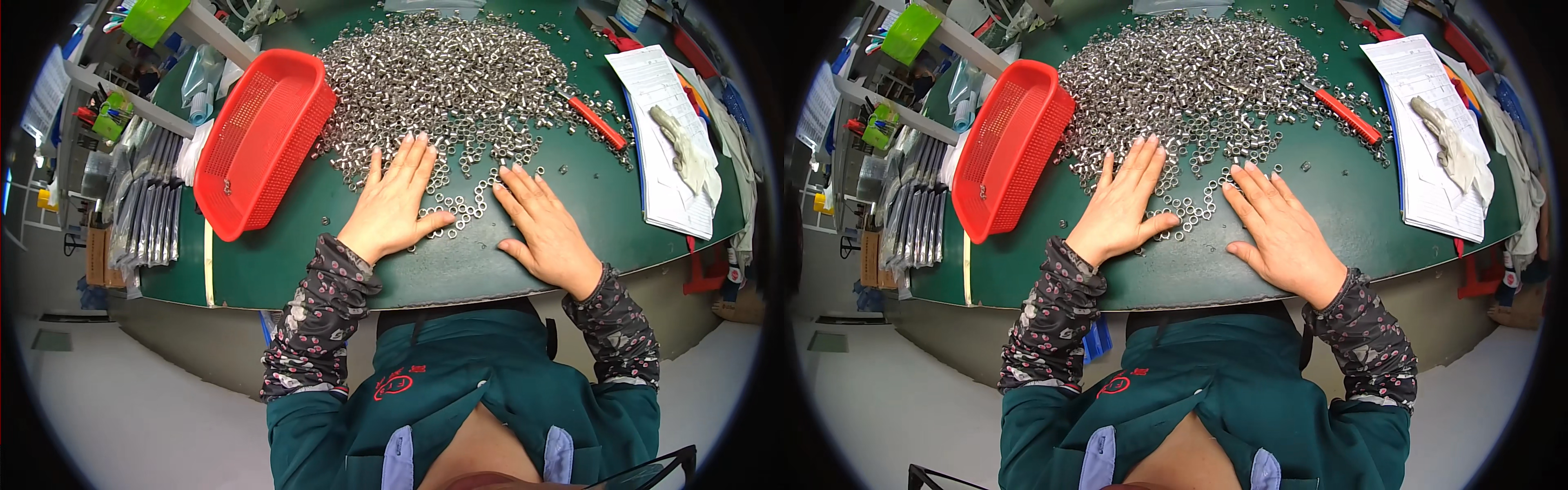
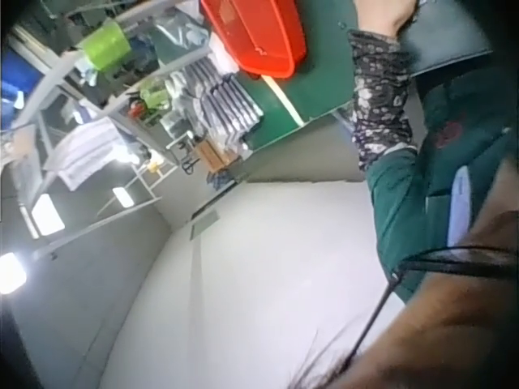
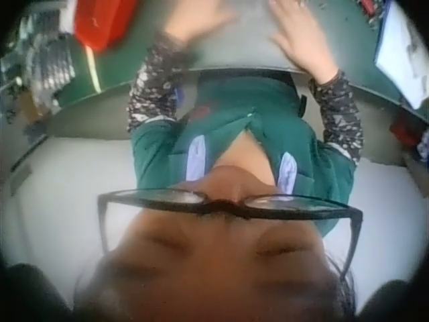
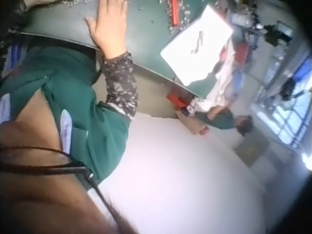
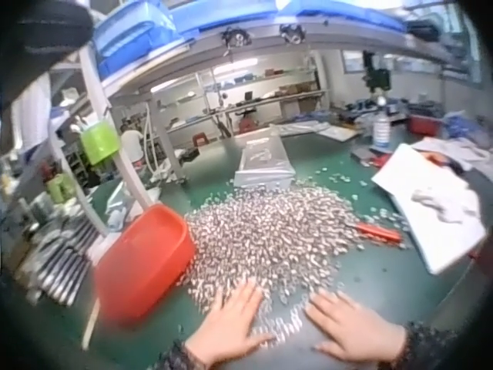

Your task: Sorting and inspecting small metal rings on a workbench.

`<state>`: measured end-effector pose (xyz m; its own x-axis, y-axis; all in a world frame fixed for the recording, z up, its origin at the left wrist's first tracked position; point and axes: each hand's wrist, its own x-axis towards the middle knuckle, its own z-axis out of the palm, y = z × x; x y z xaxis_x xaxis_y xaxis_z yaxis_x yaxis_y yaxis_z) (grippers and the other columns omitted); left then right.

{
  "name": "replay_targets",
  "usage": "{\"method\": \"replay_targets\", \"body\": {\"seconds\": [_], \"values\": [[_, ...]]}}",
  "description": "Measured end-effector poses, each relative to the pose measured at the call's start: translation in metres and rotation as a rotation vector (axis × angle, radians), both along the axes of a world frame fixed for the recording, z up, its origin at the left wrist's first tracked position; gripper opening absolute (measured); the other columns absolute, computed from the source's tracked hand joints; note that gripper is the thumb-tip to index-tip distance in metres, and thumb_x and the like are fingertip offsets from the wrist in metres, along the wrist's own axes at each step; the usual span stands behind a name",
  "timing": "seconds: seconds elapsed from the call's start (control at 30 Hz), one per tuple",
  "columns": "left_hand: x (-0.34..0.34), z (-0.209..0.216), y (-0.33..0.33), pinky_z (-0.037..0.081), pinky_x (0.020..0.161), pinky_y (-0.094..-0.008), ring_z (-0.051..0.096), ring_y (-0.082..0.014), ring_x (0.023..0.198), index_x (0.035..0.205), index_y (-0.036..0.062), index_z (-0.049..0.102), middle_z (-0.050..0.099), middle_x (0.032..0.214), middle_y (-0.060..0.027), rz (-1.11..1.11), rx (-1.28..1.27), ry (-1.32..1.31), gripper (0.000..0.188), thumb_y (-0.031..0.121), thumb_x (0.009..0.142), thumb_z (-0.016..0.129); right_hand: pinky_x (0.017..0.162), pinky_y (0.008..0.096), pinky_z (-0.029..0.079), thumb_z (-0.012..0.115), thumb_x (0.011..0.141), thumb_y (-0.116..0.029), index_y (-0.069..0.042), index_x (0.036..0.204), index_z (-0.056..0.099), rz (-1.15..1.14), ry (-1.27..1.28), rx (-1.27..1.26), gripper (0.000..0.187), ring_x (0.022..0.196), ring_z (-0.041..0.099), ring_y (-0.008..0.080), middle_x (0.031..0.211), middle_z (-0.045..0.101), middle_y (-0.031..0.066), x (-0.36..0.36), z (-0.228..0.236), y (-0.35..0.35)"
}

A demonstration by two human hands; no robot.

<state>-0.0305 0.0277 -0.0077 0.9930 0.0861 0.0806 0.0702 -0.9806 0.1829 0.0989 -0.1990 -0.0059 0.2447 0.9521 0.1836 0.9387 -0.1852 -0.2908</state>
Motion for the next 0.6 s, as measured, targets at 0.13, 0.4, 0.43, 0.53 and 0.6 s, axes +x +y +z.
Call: {"method": "replay_targets", "body": {"seconds": [0.13,0.4,0.43,0.53,0.6], "values": [[-0.007,0.0,-0.007,0.008,0.112,-0.0545,0.015,-0.0296,0.142,0.146,0.0039,0.019,0.018,0.153,-0.0145,-0.062,-0.008,0.006,0.091,0.054,0.081,0.059,0.112,0.0457,0.022,0.066,0.08,-0.031,-0.004,0.138,0.036,-0.007,-0.001,-0.008,0.071,0.138,0.026,0.0317,0.146,0.031,0.0153,0.001,-0.001,-0.001],[-0.004,0.001,-0.002,0.007,0.113,-0.0541,0.014,-0.0292,0.142,0.147,0.0024,0.012,0.018,0.153,-0.0157,-0.072,-0.023,-0.011,0.096,0.056,0.082,0.057,0.113,0.0456,0.021,0.066,0.08,-0.031,-0.004,0.138,0.036,-0.014,-0.006,-0.013,0.07,0.138,0.025,0.0305,0.146,0.031,0.0151,0.001,-0.001,0.0],[0.001,0.001,-0.002,0.007,0.113,-0.054,0.014,-0.0292,0.143,0.147,0.0024,0.014,0.018,0.153,-0.0158,-0.088,-0.021,-0.035,0.094,0.056,0.082,0.057,0.113,0.0456,0.021,0.066,0.08,-0.031,-0.004,0.138,0.036,-0.016,0.0,-0.012,0.07,0.138,0.025,0.0303,0.146,0.031,0.0151,0.0,0.0,0.0],[0.01,-0.001,0.001,0.007,0.113,-0.0537,0.014,-0.029,0.143,0.146,0.0018,0.02,0.019,0.152,-0.0158,-0.068,-0.001,-0.001,0.09,0.058,0.084,0.053,0.113,0.0456,0.022,0.066,0.081,-0.031,-0.004,0.138,0.036,-0.008,0.01,-0.004,0.07,0.138,0.025,0.0304,0.146,0.031,0.015,-0.001,0.001,0.001],[0.014,0.001,0.002,0.006,0.113,-0.0523,0.012,-0.0287,0.143,0.148,0.0056,0.014,0.016,0.154,-0.0126,-0.035,0.012,0.047,0.087,0.055,0.086,0.052,0.113,0.0457,0.022,0.066,0.08,-0.031,-0.004,0.138,0.036,-0.013,0.008,-0.003,0.07,0.138,0.025,0.0304,0.146,0.031,0.0149,-0.001,0.001,0.001]]}}
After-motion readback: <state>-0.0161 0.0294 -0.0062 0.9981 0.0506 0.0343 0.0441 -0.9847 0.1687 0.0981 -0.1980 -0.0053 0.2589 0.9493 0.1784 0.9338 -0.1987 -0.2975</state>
